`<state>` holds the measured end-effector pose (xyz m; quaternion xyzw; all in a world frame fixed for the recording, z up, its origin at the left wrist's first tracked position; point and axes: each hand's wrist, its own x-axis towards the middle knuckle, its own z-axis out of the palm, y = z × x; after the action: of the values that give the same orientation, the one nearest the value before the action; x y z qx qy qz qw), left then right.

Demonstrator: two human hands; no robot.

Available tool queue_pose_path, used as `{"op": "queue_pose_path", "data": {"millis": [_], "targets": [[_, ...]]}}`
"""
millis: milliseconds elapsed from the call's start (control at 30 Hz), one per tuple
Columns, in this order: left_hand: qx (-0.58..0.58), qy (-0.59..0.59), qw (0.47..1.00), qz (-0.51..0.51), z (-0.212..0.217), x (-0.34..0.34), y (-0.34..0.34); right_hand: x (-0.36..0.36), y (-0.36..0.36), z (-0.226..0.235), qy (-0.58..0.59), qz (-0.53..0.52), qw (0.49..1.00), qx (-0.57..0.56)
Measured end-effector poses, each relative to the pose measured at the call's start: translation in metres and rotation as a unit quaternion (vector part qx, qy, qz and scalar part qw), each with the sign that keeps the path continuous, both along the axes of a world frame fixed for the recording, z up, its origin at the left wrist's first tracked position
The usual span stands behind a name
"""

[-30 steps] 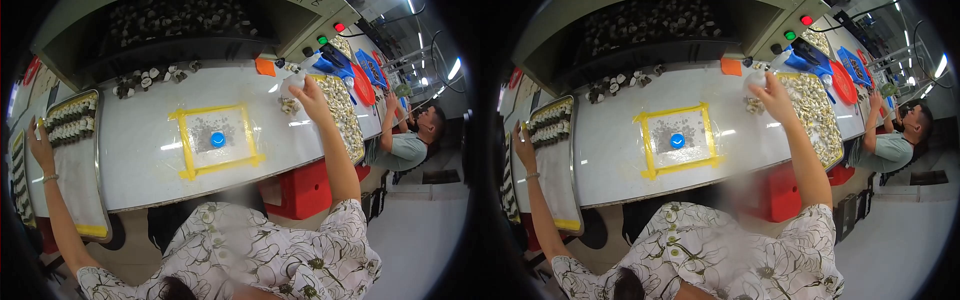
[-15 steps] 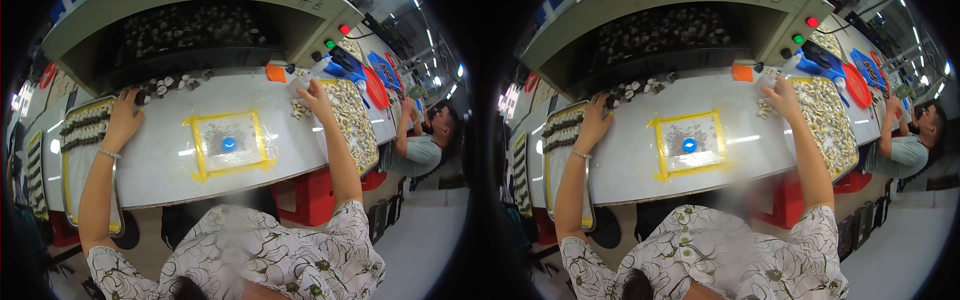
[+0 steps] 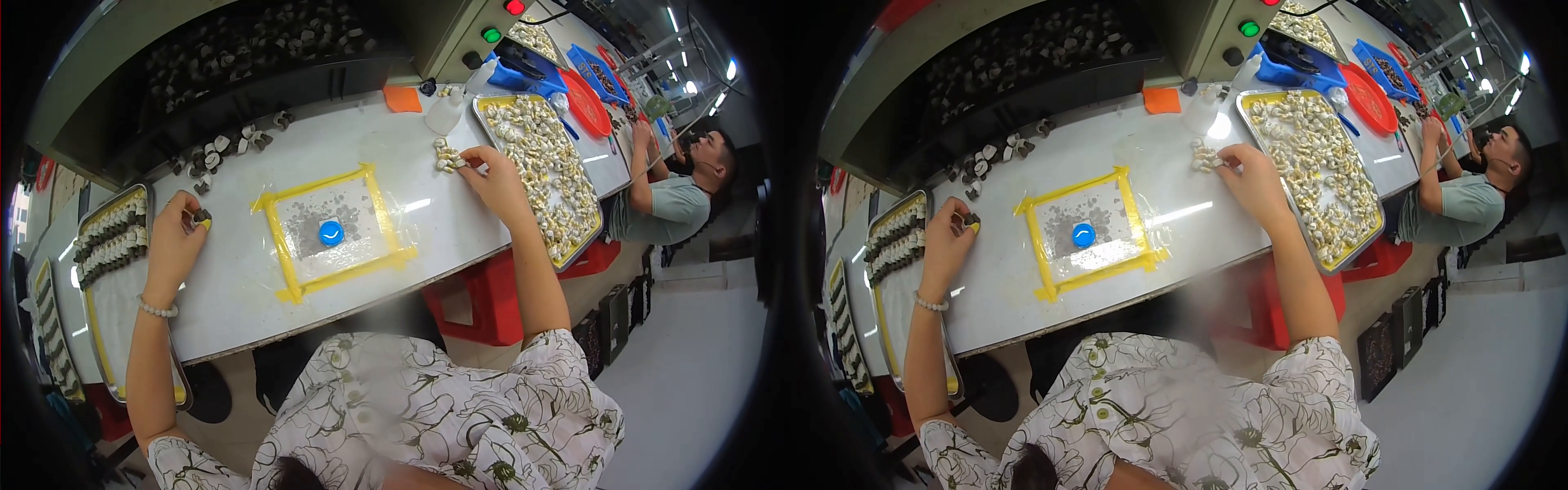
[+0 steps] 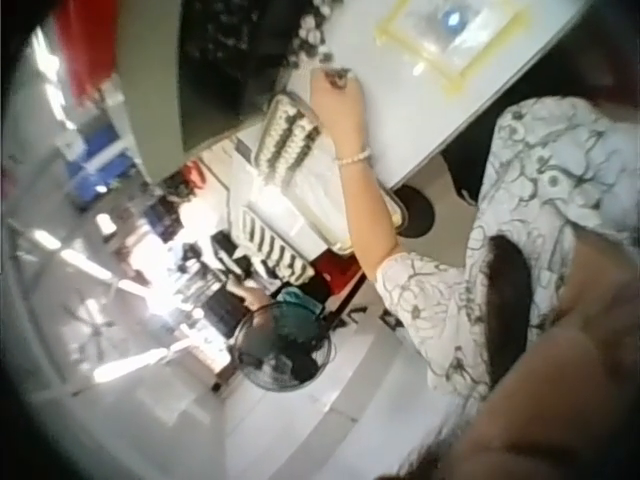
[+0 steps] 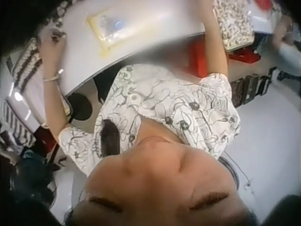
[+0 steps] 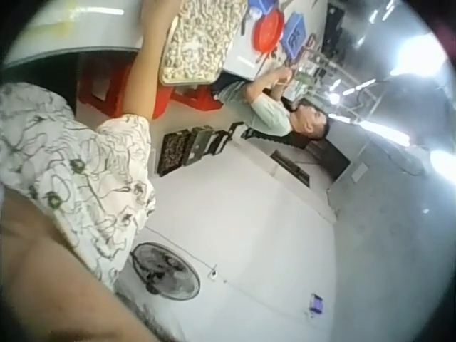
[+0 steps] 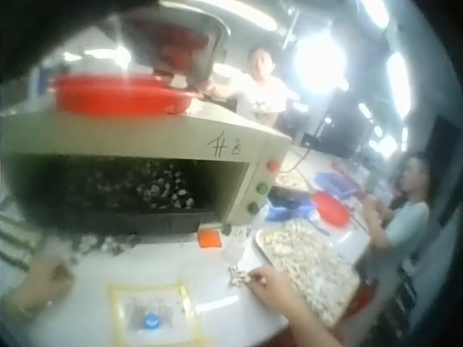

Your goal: The person fits small rubber or plastic components into plastic housings by hand, then organizes the assembled housings on trays.

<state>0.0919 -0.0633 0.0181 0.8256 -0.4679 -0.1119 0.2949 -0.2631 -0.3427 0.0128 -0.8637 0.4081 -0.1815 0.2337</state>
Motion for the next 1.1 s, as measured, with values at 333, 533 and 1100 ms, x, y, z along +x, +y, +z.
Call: {"op": "queue_pose_path", "data": {"millis": [333,533,1100], "targets": [[-0.170,0.489,0.856,0.005,0.005,-0.088,0.044,0.029,0.074,0.000,-0.137,0.164,0.976,-0.042],[-0.275,0.702,0.655,0.045,-0.015,-0.123,0.036,0.049,0.092,-0.003,-0.055,0.261,0.953,-0.146],[-0.317,0.726,0.610,0.024,-0.036,-0.136,0.026,0.064,0.097,0.008,-0.066,0.270,0.960,-0.019]]}}
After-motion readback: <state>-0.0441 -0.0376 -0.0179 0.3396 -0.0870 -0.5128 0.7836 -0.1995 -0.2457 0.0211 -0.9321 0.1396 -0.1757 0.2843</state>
